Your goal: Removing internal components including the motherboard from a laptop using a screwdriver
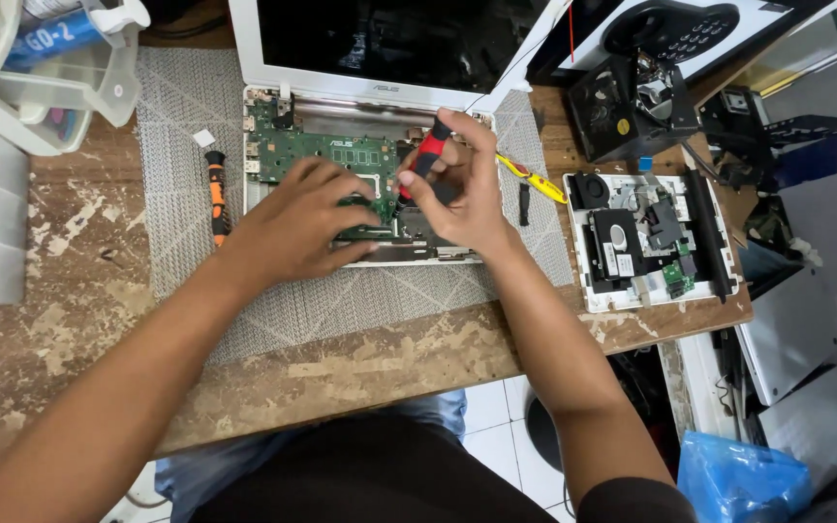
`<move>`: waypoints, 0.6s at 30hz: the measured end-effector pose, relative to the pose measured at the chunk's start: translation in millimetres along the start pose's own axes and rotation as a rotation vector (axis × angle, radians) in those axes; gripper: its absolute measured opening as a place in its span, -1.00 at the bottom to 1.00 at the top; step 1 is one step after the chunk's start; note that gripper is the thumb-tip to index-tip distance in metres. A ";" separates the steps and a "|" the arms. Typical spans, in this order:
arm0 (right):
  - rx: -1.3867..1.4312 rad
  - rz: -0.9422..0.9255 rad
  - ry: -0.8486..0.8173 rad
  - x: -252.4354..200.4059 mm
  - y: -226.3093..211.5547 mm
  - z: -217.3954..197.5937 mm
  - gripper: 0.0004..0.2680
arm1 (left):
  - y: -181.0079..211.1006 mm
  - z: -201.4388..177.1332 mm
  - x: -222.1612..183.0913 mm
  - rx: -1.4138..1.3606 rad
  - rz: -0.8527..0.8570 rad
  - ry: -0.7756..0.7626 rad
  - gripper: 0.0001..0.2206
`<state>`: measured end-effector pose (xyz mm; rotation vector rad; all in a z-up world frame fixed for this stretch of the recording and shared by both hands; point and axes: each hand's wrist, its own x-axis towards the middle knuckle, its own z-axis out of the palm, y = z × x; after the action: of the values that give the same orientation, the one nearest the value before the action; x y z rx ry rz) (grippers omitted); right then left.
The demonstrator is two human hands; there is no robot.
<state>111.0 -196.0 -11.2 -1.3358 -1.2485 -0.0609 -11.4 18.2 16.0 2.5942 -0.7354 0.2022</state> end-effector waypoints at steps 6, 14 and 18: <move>0.010 0.004 -0.008 1.6 -5.3 1.1 -0.50 | 5.1 -8.3 -0.4 -0.040 0.006 -0.071 -0.43; -0.058 -0.020 -0.005 3.3 -8.9 6.0 -0.51 | 5.0 -1.0 -1.1 0.030 -0.007 -0.057 -0.55; -0.076 -0.023 -0.015 4.1 -11.1 4.8 -0.51 | 9.4 -6.2 0.9 0.049 -0.028 -0.106 -0.58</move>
<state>102.4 -193.6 -2.1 -1.3899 -1.2858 -0.1158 -15.7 13.4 25.2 2.6772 -0.7384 0.0751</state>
